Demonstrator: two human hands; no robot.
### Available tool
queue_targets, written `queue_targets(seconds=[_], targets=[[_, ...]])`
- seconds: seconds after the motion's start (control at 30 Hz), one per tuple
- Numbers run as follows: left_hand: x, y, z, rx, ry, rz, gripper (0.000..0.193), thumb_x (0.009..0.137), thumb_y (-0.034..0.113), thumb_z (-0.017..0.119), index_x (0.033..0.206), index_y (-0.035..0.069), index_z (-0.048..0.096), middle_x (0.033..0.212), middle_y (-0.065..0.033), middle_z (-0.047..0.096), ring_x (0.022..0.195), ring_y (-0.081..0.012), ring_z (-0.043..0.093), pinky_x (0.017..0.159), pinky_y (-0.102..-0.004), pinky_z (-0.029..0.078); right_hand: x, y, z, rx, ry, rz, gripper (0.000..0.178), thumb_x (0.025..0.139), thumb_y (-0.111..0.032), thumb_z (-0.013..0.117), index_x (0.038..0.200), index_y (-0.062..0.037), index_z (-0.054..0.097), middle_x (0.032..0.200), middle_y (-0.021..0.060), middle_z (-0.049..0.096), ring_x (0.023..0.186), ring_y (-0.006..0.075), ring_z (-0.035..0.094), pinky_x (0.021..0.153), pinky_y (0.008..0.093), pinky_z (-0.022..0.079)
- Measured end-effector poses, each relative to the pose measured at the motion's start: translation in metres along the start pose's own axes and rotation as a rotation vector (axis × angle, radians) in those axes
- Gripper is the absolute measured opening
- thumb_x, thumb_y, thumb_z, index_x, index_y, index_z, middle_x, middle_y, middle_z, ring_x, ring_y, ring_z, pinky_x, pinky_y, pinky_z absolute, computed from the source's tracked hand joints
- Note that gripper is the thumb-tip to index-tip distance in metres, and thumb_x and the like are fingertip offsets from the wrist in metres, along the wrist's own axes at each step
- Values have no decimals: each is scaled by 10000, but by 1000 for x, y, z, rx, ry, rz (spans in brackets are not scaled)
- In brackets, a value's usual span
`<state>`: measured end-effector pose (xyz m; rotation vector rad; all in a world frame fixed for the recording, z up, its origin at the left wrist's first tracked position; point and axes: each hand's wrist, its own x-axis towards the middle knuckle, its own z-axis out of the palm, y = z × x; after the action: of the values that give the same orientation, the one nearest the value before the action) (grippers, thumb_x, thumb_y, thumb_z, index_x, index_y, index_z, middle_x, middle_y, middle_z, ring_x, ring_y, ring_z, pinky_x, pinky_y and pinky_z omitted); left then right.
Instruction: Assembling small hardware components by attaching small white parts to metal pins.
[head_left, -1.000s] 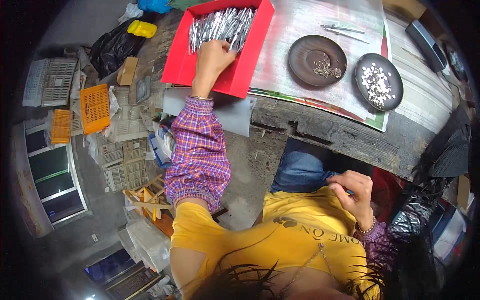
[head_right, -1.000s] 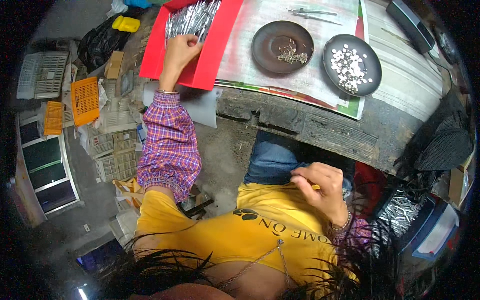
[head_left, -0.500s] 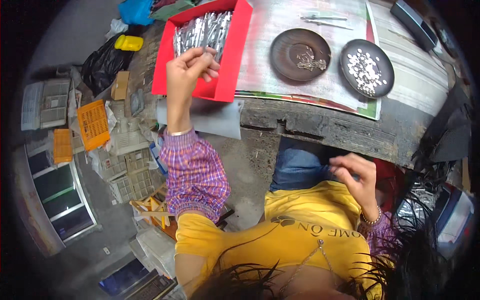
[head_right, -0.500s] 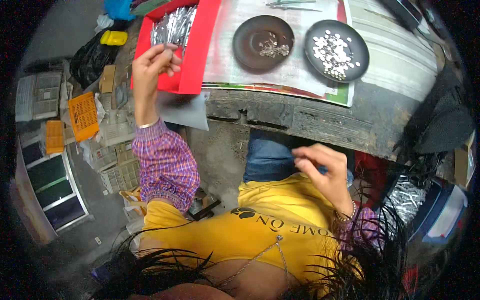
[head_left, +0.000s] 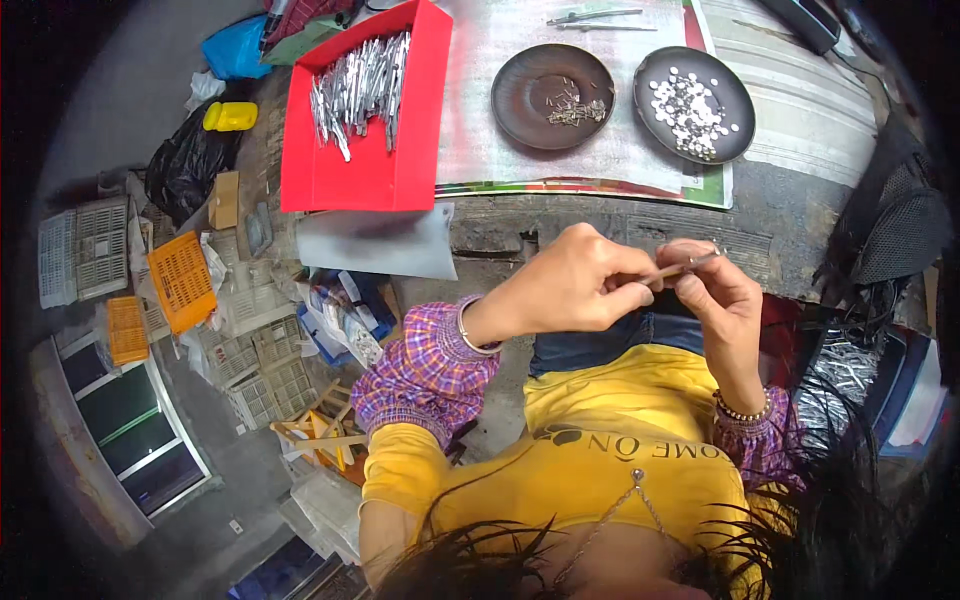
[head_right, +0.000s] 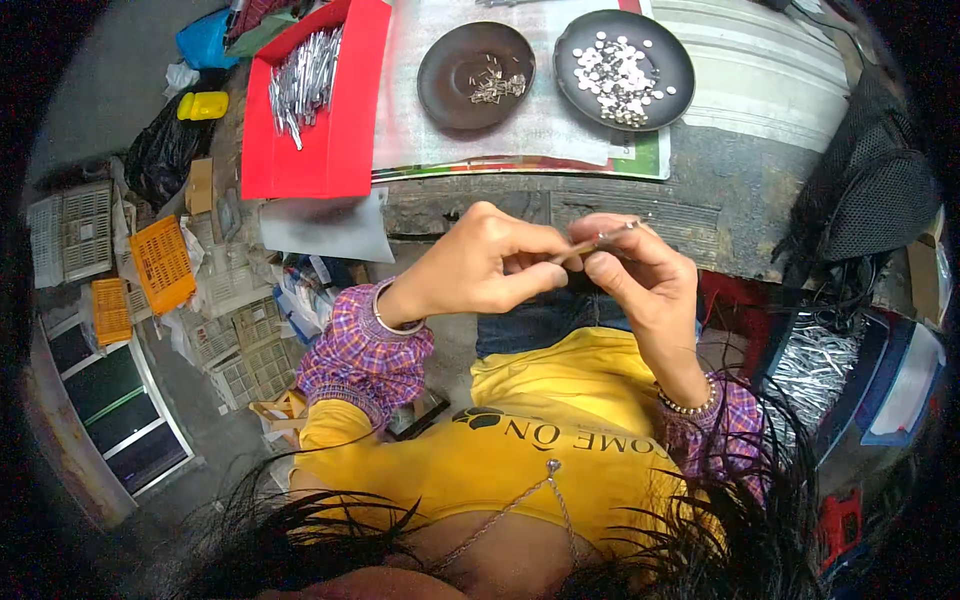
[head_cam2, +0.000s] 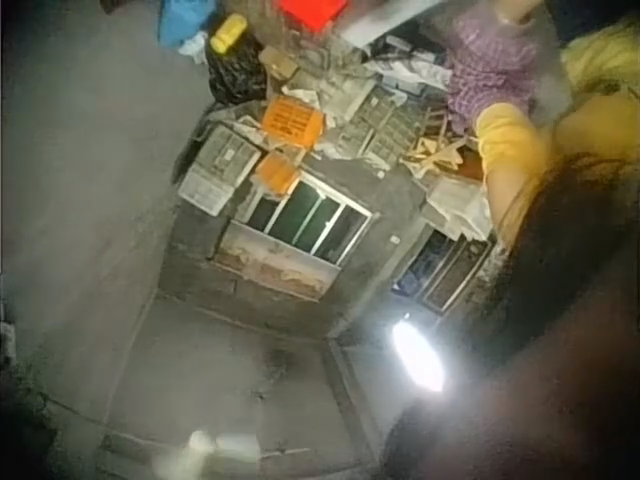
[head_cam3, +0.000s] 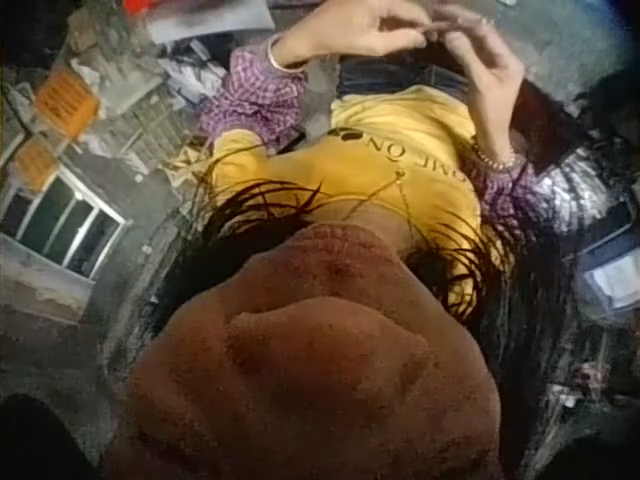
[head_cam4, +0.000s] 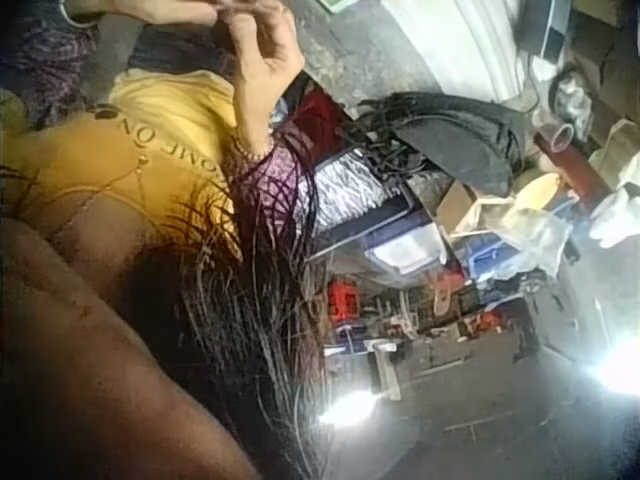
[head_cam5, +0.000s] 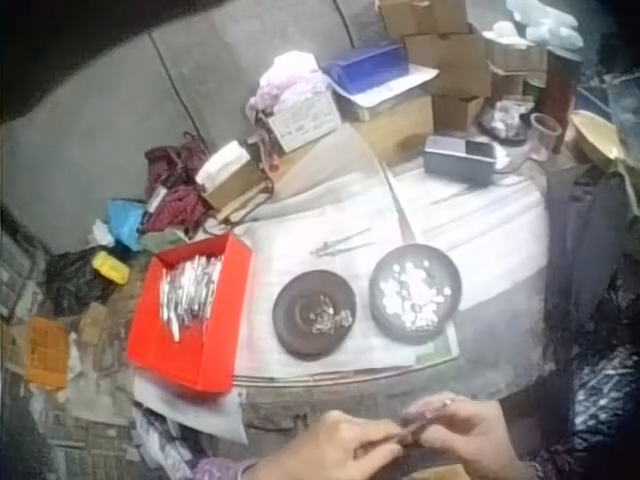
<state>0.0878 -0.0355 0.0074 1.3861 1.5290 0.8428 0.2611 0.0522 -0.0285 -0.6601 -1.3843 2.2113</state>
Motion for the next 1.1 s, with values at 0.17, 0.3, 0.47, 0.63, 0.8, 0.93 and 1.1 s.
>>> queue_targets(seconds=[0.17, 0.3, 0.47, 0.63, 0.8, 0.93, 1.1], targets=[[8, 1, -6, 34, -58, 68, 143, 735, 69, 647, 861, 5, 664, 689, -109, 640, 562, -155, 597, 531, -262, 453, -5, 5, -10, 65, 16, 66, 188, 864, -128, 591, 961, 32, 604, 985, 106, 590, 907, 175, 563, 822, 290, 449], [32, -25, -55, 389, 463, 148, 159, 733, 48, 613, 882, 21, 662, 826, -135, 651, 724, -231, 630, 647, -316, 495, -7, 9, -19, 350, 54, 267, 204, 891, -194, 566, 945, 2, 579, 917, 79, 585, 868, 180, 591, 798, 311, 487], [50, -53, -87, 660, 538, 55, 286, 680, 11, 647, 965, 42, 653, 863, -136, 615, 699, -266, 584, 637, -332, 479, -9, 12, -14, 391, 24, 391, 186, 894, -190, 563, 958, -15, 573, 854, 38, 588, 790, 148, 620, 732, 280, 521], [63, -56, -76, 580, 564, 40, 169, 689, 22, 648, 858, 29, 660, 790, -117, 613, 672, -257, 590, 618, -327, 477, -12, 12, -15, 401, 0, 417, 233, 858, -117, 605, 1043, 21, 572, 823, 33, 594, 777, 131, 609, 712, 272, 516], [63, -59, -75, 591, 608, 105, 74, 709, 24, 635, 781, 21, 651, 728, -105, 608, 624, -230, 597, 581, -308, 469, -12, 12, -16, 385, -23, 422, 295, 853, -103, 606, 1113, 27, 553, 812, 47, 605, 728, 138, 616, 677, 264, 519], [61, -61, -79, 544, 623, 101, 84, 713, 23, 631, 793, 23, 654, 724, -94, 609, 598, -194, 589, 561, -284, 462, -12, 11, -14, 391, -9, 456, 326, 853, -105, 604, 1143, 29, 542, 828, 62, 617, 685, 136, 618, 650, 253, 520], [62, -57, -75, 424, 628, 100, 95, 709, 31, 642, 802, 28, 659, 732, -82, 612, 600, -180, 579, 552, -274, 459, -12, 12, -17, 398, -10, 453, 337, 885, -145, 563, 1172, 29, 530, 842, 59, 614, 692, 125, 609, 653, 250, 516]])
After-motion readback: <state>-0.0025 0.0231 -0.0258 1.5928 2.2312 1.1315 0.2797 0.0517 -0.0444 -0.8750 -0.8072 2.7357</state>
